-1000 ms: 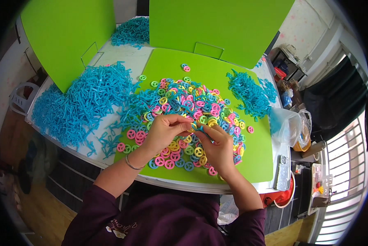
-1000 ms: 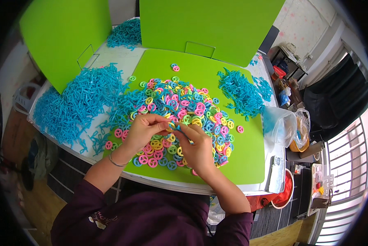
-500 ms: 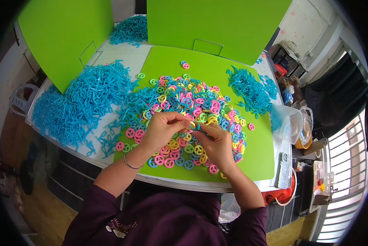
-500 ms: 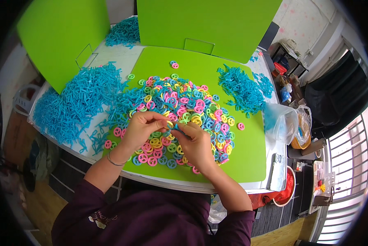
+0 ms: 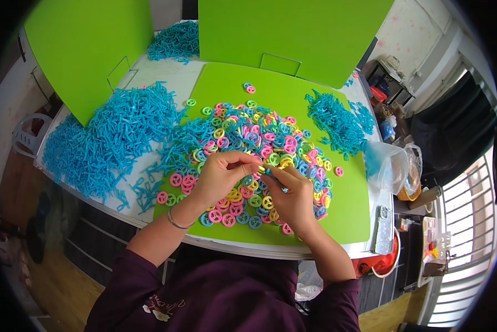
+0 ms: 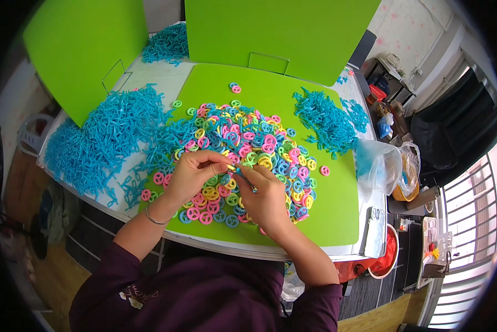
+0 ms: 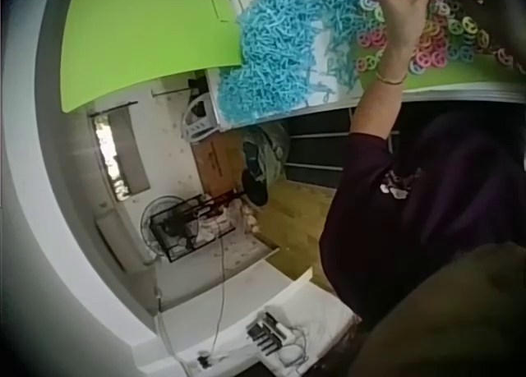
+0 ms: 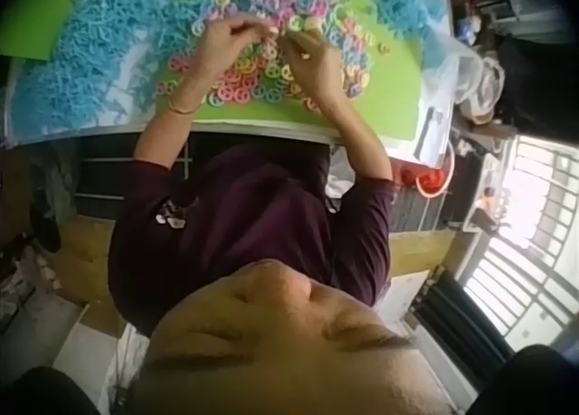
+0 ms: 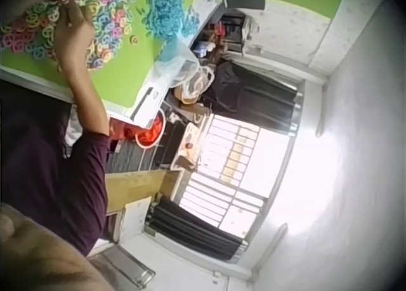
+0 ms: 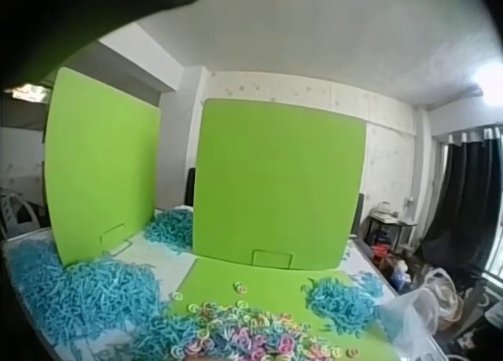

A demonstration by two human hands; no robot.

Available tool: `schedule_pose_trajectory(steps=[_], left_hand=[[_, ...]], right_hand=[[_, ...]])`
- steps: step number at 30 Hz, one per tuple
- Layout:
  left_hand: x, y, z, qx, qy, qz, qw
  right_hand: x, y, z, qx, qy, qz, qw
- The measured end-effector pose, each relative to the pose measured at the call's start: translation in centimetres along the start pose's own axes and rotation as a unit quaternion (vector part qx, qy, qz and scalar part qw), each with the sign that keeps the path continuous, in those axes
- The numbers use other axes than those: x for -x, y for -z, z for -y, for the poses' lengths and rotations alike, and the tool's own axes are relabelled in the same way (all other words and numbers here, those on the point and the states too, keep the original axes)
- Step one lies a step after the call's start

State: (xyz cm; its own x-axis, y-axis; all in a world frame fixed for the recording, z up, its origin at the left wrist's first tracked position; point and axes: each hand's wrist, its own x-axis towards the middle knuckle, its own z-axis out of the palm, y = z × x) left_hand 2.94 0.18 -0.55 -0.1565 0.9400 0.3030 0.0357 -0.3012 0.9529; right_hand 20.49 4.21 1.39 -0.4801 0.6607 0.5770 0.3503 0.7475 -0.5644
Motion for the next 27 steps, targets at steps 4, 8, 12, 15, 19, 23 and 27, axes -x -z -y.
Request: schedule_pose_trajectory(steps=[4,8,12,15,19,23,27], left_hand=[[-0.2,0.2,-0.7,0.074,0.063,0.031,0.995],[-0.3,0.9,-0.5,0.245,0.156,0.012,0.957],[-0.6,2.0,-0.3,0.370,0.252,0.035,0.893],[-0.3,1.8,0.0,0.324,0.288,0.096,0.896],[-0.2,0.7,-0.9,0.206,0.265,0.115,0.935],[1.0,0.1,0.5,-0.386,-0.081,0.110,0.912],[0.7,0.5,1.3,-0.435,-0.081,0.098,0.892]], right_hand=[[-0.6,0.9,0.5,-0.152,-0.199,0.116,0.961],[-0.3,1.6,-1.4,-0.317,-0.191,0.187,0.910],[-1.7,2.7,-1.8,-0.107,0.041,0.040,0.993],[-2.2,3.6,-1.0,0.114,0.358,0.087,0.923],[-1.7,3.0,-2.3,-0.014,0.304,0.099,0.947],[-1.2,3.1,-2.6,-0.412,-0.156,0.127,0.889],[-1.4,3.7,-2.9,-0.421,-0.191,0.193,0.865]])
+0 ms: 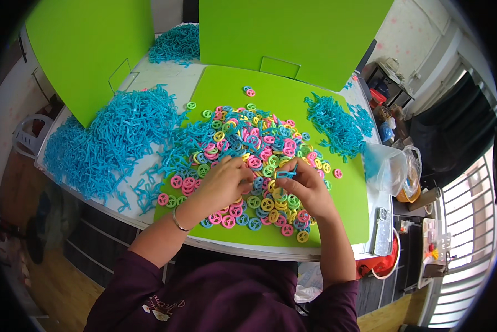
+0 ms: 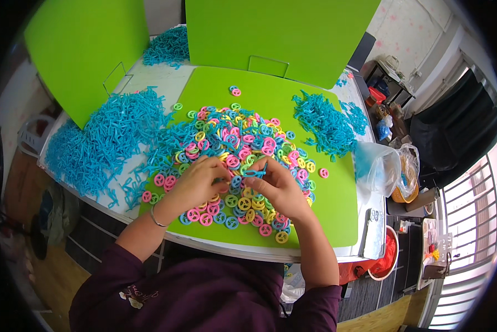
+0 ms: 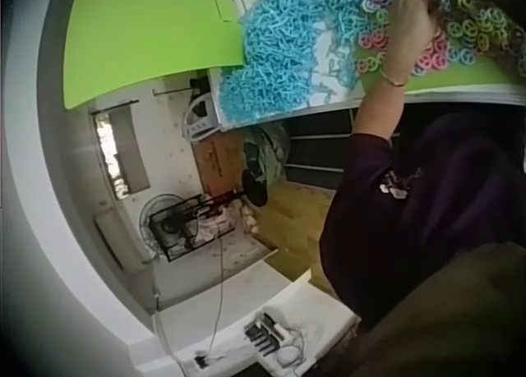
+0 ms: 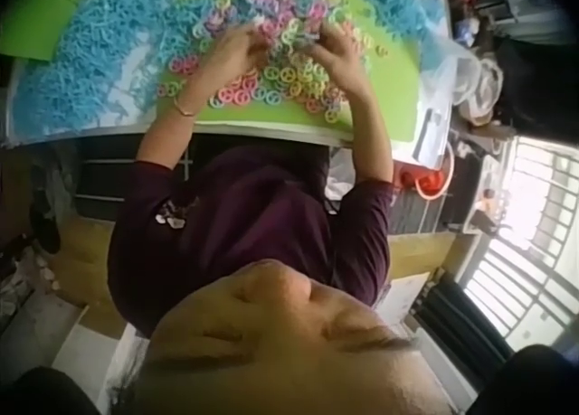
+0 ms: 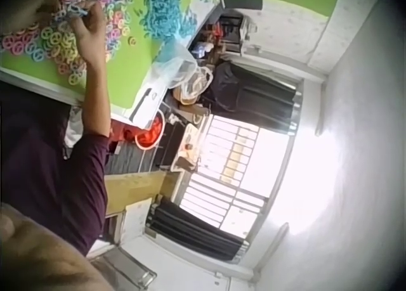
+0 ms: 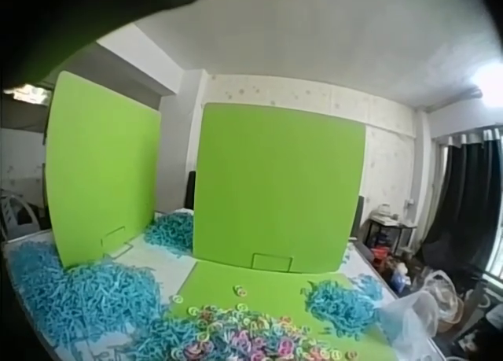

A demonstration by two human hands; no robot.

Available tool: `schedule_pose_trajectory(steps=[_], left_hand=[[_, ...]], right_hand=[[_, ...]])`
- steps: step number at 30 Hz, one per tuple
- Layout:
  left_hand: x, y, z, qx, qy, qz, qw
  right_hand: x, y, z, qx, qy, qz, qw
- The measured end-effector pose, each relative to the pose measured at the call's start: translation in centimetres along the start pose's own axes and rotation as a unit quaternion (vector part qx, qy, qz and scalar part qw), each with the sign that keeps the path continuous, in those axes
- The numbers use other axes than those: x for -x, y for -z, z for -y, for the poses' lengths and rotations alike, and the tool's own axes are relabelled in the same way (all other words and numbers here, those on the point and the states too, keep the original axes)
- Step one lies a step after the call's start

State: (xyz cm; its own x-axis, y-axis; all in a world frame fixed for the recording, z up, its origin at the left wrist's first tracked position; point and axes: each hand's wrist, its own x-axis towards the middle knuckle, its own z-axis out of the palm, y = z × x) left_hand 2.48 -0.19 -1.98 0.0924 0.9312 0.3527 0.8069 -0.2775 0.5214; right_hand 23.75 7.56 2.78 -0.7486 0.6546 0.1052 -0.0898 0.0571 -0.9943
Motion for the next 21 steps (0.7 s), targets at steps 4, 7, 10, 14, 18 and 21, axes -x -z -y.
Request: schedule_pose_trajectory(steps=[4,7,10,14,18,21], left_hand=[[-0.9,0.4,-0.2,-0.004,-0.034,-0.137,0.990],[-1.2,1.1,-1.3,0.097,-0.033,-0.201,0.974],[-0.9,1.0,-2.2,0.439,0.152,-0.056,0.884],[-0.8,0.2,-2.0,0.541,0.134,-0.065,0.828],[-0.7,0.3,-2.2,0.511,0.110,-0.074,0.849],[-0.6,0.3,-2.1,0.527,0.092,-0.081,0.841]], right_hand=[[-0.1,0.1,-0.1,0.000,-0.096,0.000,0.995],[-0.3,0.4,-0.6,-0.059,-0.139,-0.020,0.988],[-0.5,0.0,-1.6,-0.143,-0.146,-0.030,0.978],[-0.8,-1.0,-2.3,-0.176,-0.142,-0.034,0.974],[-1.0,-1.7,-2.4,-0.196,-0.135,-0.036,0.970],[-1.0,-2.0,-2.4,-0.204,-0.115,-0.032,0.972]])
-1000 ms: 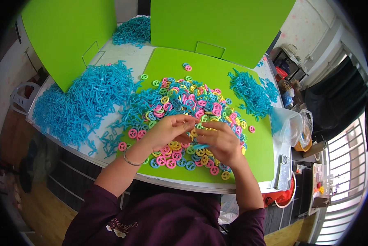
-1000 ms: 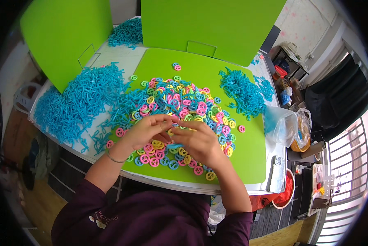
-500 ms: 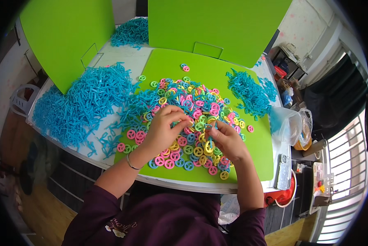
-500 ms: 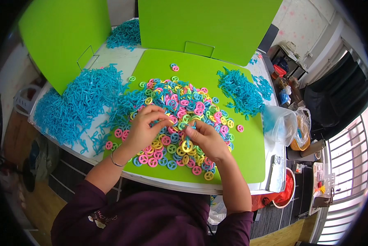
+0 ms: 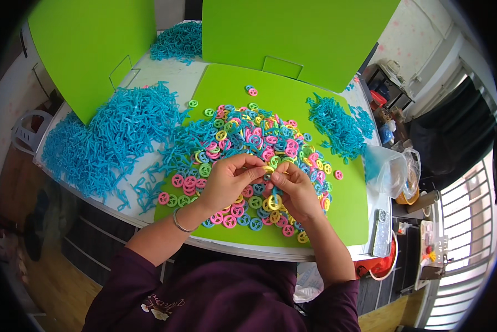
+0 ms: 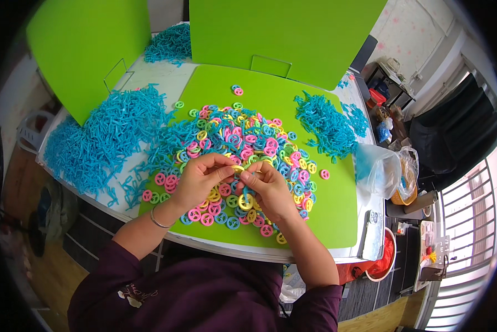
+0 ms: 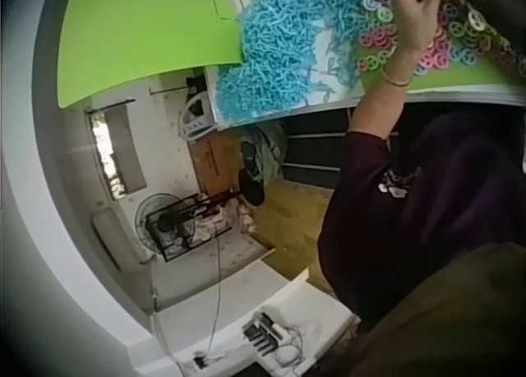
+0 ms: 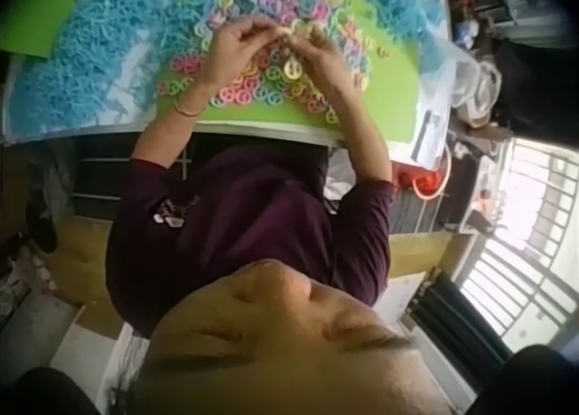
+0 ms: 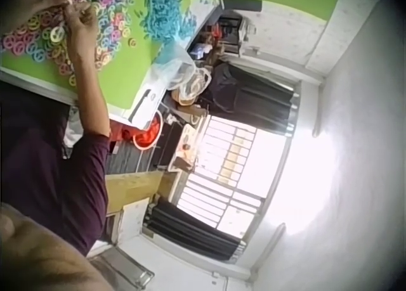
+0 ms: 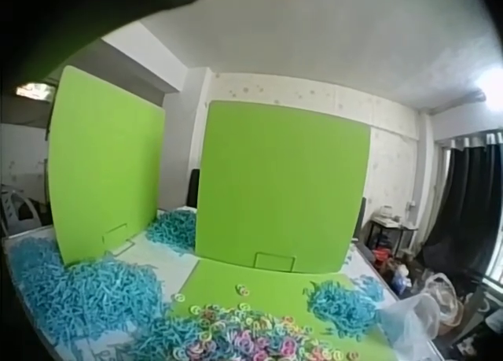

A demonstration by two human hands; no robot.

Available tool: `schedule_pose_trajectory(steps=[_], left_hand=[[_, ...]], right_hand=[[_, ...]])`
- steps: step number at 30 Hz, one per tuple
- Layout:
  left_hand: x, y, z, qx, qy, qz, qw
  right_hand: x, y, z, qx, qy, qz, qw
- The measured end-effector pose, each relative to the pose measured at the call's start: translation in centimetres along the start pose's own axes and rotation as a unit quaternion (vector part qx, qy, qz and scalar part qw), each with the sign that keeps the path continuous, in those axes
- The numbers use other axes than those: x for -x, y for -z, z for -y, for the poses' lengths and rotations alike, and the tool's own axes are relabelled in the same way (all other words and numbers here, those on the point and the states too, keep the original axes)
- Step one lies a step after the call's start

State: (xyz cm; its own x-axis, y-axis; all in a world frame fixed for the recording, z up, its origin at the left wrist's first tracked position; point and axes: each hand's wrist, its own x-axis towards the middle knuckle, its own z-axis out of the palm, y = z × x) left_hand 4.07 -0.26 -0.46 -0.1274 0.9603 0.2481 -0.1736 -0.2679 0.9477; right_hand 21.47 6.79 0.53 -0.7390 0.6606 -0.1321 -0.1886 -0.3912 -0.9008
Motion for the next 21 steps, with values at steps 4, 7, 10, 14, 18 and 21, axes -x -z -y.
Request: schedule_pose_trajectory(steps=[4,7,10,14,18,21], left_hand=[[-0.1,0.0,0.2,0.021,0.009,-0.017,1.000],[0.0,0.1,0.2,0.005,-0.001,-0.026,1.000],[0.2,0.0,0.3,-0.085,-0.044,-0.024,0.995],[0.6,-0.3,0.3,-0.145,-0.112,-0.030,0.983],[0.9,-0.4,0.3,-0.166,-0.148,-0.044,0.974],[0.9,-0.3,0.6,-0.168,-0.152,-0.056,0.973]], right_hand=[[0.1,-0.7,0.0,-0.020,0.091,-0.006,0.996],[0.2,-0.7,0.3,-0.038,0.074,-0.025,0.996],[0.2,-0.5,0.1,-0.063,0.045,-0.024,0.997],[-0.1,0.0,-0.9,-0.115,0.050,-0.015,0.992],[-0.2,-0.3,-1.0,-0.014,0.130,-0.014,0.991],[0.2,-1.1,-0.4,0.127,0.174,-0.064,0.974]])
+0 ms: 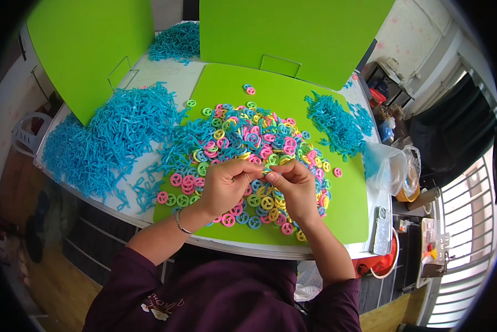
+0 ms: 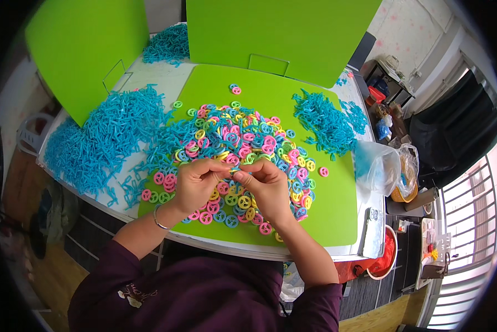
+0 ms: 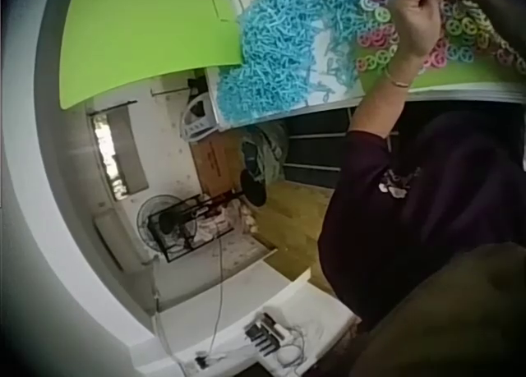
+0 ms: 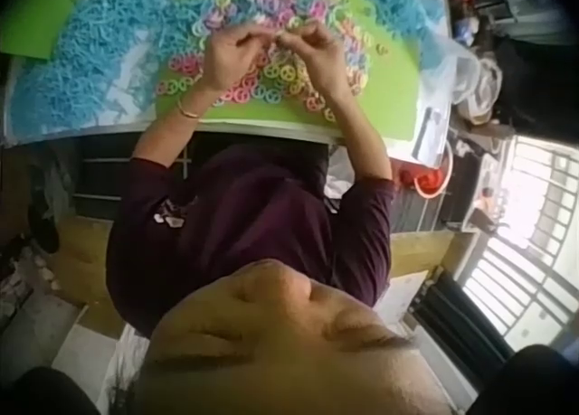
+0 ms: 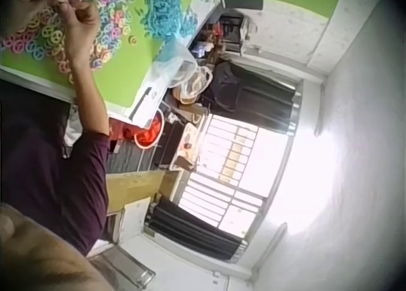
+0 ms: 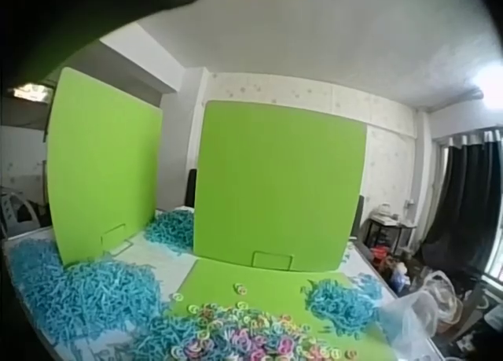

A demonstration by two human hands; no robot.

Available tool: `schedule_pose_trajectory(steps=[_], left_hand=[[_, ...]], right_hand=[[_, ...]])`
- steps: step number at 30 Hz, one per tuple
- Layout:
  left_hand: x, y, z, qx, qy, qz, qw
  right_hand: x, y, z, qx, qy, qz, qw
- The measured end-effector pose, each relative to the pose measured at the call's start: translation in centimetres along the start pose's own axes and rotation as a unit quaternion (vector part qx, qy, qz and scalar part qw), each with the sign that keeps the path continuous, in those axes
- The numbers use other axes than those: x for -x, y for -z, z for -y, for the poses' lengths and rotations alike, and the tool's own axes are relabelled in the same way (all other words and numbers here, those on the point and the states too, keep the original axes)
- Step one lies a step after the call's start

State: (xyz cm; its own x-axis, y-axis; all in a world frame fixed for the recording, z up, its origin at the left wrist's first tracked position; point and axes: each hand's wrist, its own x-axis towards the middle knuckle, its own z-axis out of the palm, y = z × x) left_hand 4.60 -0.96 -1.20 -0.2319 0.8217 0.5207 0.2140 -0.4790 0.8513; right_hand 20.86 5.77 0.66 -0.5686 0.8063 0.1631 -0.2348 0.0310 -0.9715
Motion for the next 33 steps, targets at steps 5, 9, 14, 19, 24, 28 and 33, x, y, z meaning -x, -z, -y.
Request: schedule_pose_trajectory(steps=[5,9,14,19,24,28,33], left_hand=[[-0.2,0.0,0.3,0.047,0.010,0.016,0.999],[-0.3,0.0,0.2,0.016,0.043,0.042,0.998],[-0.6,-0.4,-0.4,0.040,0.073,0.023,0.996],[-0.7,-0.2,-0.4,0.110,0.137,0.010,0.984],[-0.7,0.0,-0.7,0.087,0.152,0.015,0.984],[-0.6,0.1,-0.3,0.088,0.155,0.013,0.984],[-0.7,-0.1,-0.3,0.114,0.044,0.041,0.992]], right_hand=[[0.2,0.8,1.5,0.069,-0.020,0.018,0.997],[0.5,0.4,2.4,0.197,-0.027,0.003,0.980],[0.1,1.3,2.1,0.099,-0.095,0.049,0.989],[0.0,0.7,1.6,-0.002,-0.139,0.027,0.990],[0.2,-0.1,2.2,0.120,-0.098,0.018,0.988],[0.3,-0.3,2.3,0.144,-0.085,0.006,0.986],[-0.1,1.0,1.0,0.174,-0.042,-0.002,0.984]])
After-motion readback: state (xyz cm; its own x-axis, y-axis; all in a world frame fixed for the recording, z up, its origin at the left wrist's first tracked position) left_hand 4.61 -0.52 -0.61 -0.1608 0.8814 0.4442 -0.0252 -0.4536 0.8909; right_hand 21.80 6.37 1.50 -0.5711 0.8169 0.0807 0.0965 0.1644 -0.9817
